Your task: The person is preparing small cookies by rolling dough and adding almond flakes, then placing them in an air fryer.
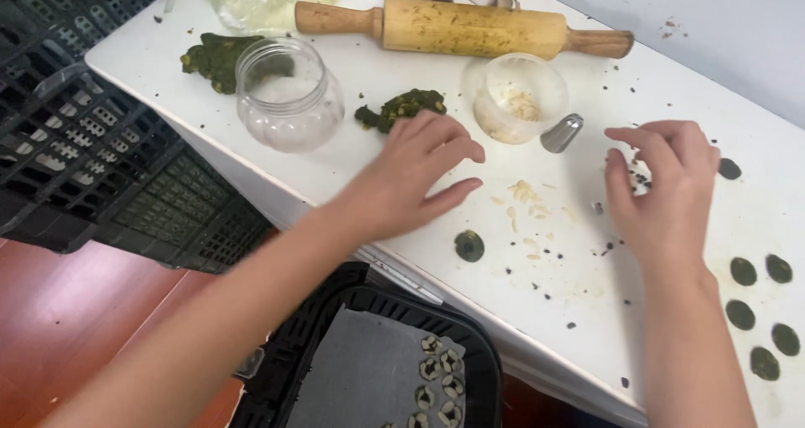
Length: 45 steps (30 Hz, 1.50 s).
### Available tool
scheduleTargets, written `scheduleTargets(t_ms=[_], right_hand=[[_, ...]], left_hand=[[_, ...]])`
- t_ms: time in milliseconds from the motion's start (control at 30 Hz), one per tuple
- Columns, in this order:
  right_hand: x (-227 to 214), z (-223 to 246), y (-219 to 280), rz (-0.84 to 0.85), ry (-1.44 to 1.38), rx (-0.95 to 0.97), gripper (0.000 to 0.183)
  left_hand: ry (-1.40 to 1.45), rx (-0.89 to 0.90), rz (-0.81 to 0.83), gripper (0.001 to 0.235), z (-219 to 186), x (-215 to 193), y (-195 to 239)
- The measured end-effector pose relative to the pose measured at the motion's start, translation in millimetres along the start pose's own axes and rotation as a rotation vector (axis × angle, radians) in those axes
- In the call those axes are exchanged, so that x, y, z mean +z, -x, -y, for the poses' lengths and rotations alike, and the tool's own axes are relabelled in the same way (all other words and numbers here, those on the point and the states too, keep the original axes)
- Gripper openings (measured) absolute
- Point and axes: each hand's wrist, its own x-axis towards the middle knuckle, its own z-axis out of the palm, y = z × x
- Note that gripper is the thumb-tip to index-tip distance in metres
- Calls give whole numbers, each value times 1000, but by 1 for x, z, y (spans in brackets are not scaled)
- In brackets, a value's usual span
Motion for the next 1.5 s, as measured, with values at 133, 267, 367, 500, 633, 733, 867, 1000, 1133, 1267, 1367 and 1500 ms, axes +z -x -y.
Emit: scheduleTargets(t_ms=[133, 267, 367, 500, 633, 733, 867, 1000, 1133, 1267, 1367, 1500], right_hand=[[3, -8, 6, -11, -46, 2, 20], [-1, 1, 3, -10, -56, -32, 18], [-2, 3, 2, -12, -63, -36, 20], [-6, 12, -1, -24, -89, -15, 23], [-8, 14, -6, 1, -74, -8, 27], [-9, 15, -7, 0, -75, -24, 28], [-8, 15, -9, 2, -112, -24, 28], [-8, 19, -13, 58, -86, 19, 34], [-3, 19, -14, 120, -82, 49, 39], [-2, 16, -15, 230, -96, -6, 57], [0, 9, -11, 272, -78, 50, 56], [5, 2, -9, 336, 71, 238, 54]], left_hand=[[-52, 51, 84, 21, -2, -12, -29], [-153, 24, 36, 37, 6, 15, -46], [-228, -54, -61, 73, 10, 43, -60], [-311, -321, -84, 126, 6, 62, -84], [-323, -555, 119, 126, 1, 67, -95], [-319, -622, 162, 116, 11, 77, -91], [-438, -442, 6, 105, 12, 76, -87], [-510, -424, 45, 111, 4, 72, -100], [-548, -465, 146, 104, 3, 77, -108], [-538, -455, 163, 87, 2, 76, -109], [-483, -419, 66, 80, 3, 75, -100], [-623, -166, -149, 54, 15, 76, -82]])
